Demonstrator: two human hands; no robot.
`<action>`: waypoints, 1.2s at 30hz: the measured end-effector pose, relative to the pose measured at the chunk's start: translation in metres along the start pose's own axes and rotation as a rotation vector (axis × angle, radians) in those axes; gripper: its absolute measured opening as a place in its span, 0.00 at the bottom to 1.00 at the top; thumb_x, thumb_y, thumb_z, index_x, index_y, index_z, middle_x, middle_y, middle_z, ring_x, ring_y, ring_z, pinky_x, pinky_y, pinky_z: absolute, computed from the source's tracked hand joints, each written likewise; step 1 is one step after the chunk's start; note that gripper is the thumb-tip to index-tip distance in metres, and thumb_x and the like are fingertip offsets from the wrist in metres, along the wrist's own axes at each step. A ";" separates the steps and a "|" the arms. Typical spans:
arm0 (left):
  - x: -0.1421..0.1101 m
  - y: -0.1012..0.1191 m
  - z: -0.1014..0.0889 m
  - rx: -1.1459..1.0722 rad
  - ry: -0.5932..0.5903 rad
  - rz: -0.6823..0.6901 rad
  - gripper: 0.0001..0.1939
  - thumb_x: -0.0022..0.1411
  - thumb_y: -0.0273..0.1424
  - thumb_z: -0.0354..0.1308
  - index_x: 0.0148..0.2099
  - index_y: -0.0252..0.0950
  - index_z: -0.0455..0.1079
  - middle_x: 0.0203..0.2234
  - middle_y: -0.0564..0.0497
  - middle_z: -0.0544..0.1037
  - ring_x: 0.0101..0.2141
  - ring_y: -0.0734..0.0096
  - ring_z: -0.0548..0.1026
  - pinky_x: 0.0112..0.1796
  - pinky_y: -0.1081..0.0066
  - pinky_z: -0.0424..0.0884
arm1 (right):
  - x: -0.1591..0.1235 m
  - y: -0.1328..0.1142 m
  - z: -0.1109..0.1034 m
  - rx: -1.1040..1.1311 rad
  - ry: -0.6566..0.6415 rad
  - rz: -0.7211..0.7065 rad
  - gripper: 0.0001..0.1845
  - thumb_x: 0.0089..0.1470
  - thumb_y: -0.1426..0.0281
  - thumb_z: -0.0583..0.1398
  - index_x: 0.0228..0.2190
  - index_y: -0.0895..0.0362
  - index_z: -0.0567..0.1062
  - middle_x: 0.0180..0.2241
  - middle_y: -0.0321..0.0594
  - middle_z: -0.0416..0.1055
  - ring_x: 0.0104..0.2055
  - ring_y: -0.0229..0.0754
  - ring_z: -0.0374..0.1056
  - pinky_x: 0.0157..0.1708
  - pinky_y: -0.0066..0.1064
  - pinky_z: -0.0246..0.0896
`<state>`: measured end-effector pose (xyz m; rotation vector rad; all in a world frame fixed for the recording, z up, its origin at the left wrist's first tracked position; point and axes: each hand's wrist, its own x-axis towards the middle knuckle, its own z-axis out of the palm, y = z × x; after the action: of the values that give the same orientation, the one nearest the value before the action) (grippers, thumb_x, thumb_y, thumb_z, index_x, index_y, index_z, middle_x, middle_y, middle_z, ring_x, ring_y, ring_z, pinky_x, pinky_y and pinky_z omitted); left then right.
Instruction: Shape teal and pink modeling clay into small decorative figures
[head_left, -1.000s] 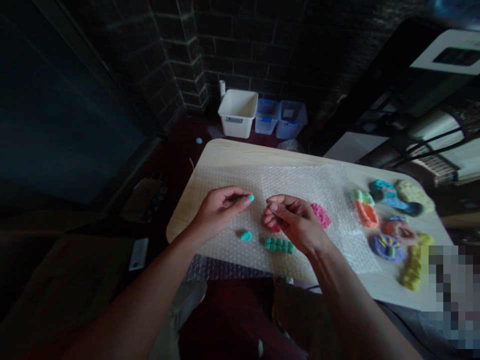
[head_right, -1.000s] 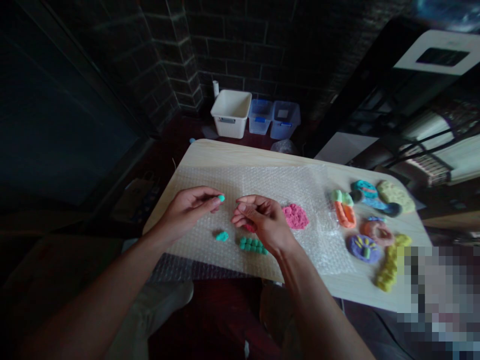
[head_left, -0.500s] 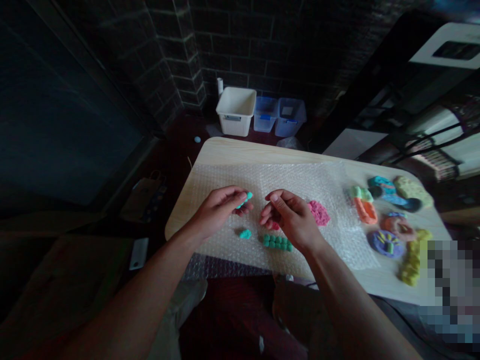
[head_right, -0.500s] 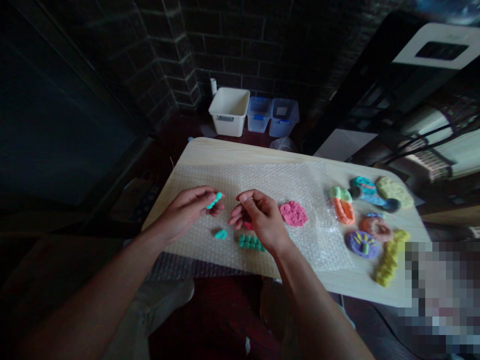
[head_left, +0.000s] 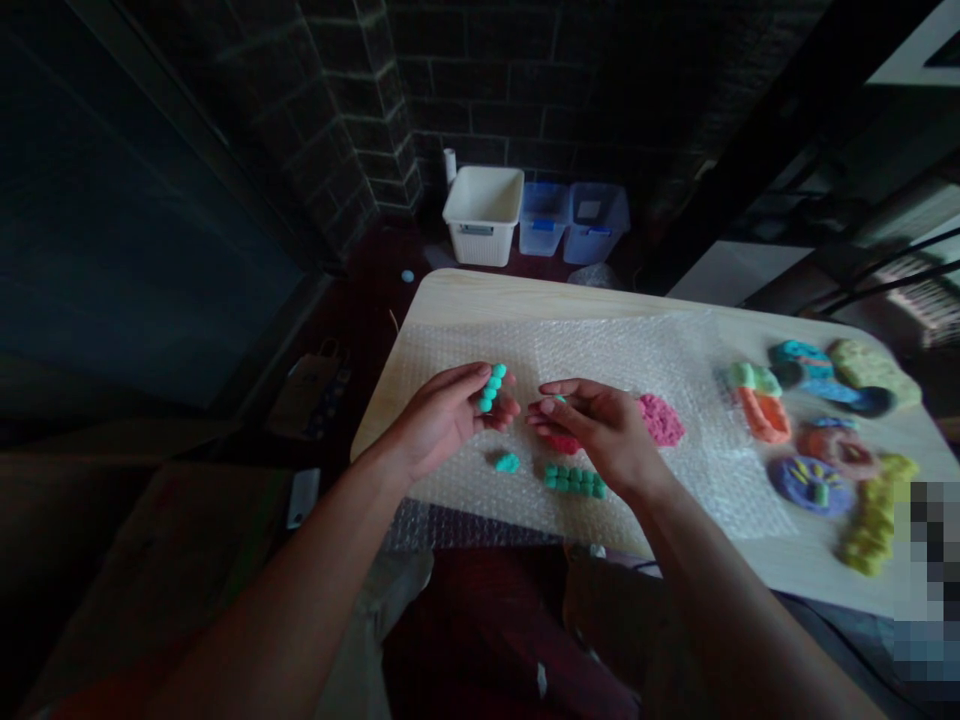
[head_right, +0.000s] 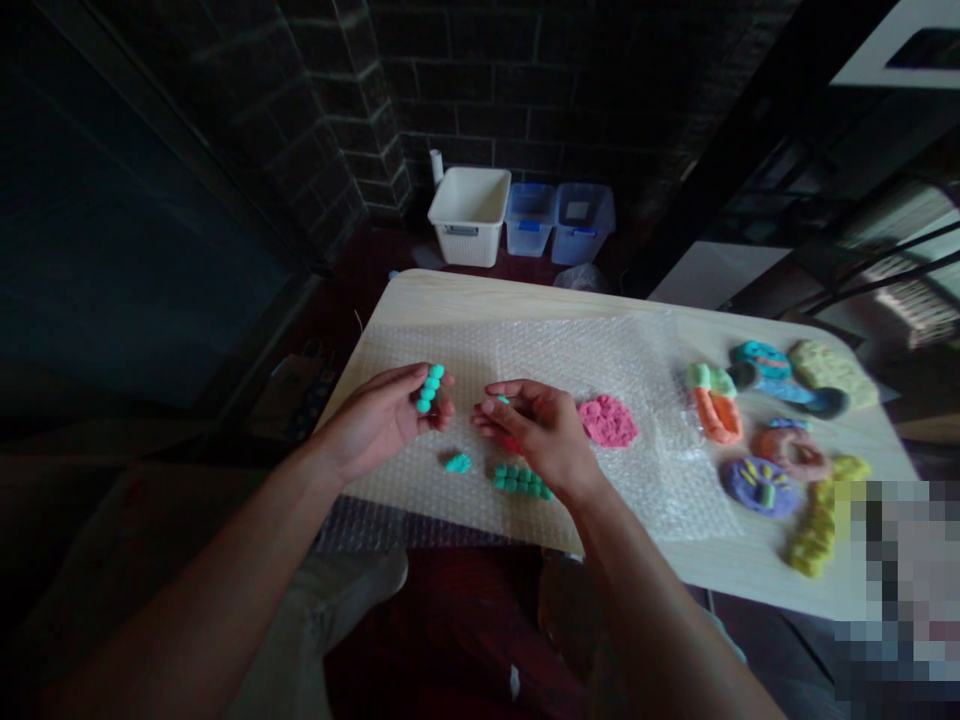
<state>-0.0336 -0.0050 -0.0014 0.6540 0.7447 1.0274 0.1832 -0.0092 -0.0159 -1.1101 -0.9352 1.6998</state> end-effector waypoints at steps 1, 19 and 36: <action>0.000 0.000 0.000 -0.001 0.002 -0.003 0.11 0.68 0.35 0.67 0.42 0.31 0.83 0.30 0.43 0.84 0.32 0.67 0.81 0.35 0.70 0.76 | 0.000 0.001 0.000 0.024 -0.027 0.010 0.23 0.47 0.58 0.79 0.40 0.56 0.83 0.37 0.44 0.87 0.36 0.42 0.84 0.45 0.35 0.81; 0.001 0.002 0.001 -0.009 0.068 -0.035 0.08 0.66 0.33 0.68 0.40 0.33 0.81 0.31 0.45 0.83 0.33 0.66 0.81 0.35 0.69 0.75 | -0.007 -0.001 0.001 0.062 -0.145 -0.064 0.19 0.55 0.59 0.76 0.48 0.48 0.88 0.25 0.32 0.74 0.26 0.33 0.66 0.25 0.27 0.60; 0.000 0.009 0.002 0.040 0.150 0.013 0.08 0.59 0.30 0.72 0.37 0.33 0.78 0.34 0.46 0.84 0.31 0.71 0.78 0.35 0.70 0.73 | 0.001 -0.012 -0.020 0.090 0.088 -0.029 0.19 0.52 0.55 0.76 0.27 0.56 0.81 0.20 0.37 0.77 0.17 0.36 0.70 0.17 0.27 0.66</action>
<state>-0.0363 -0.0017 0.0072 0.6218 0.8951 1.0844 0.2048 -0.0021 -0.0116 -1.0971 -0.8083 1.6397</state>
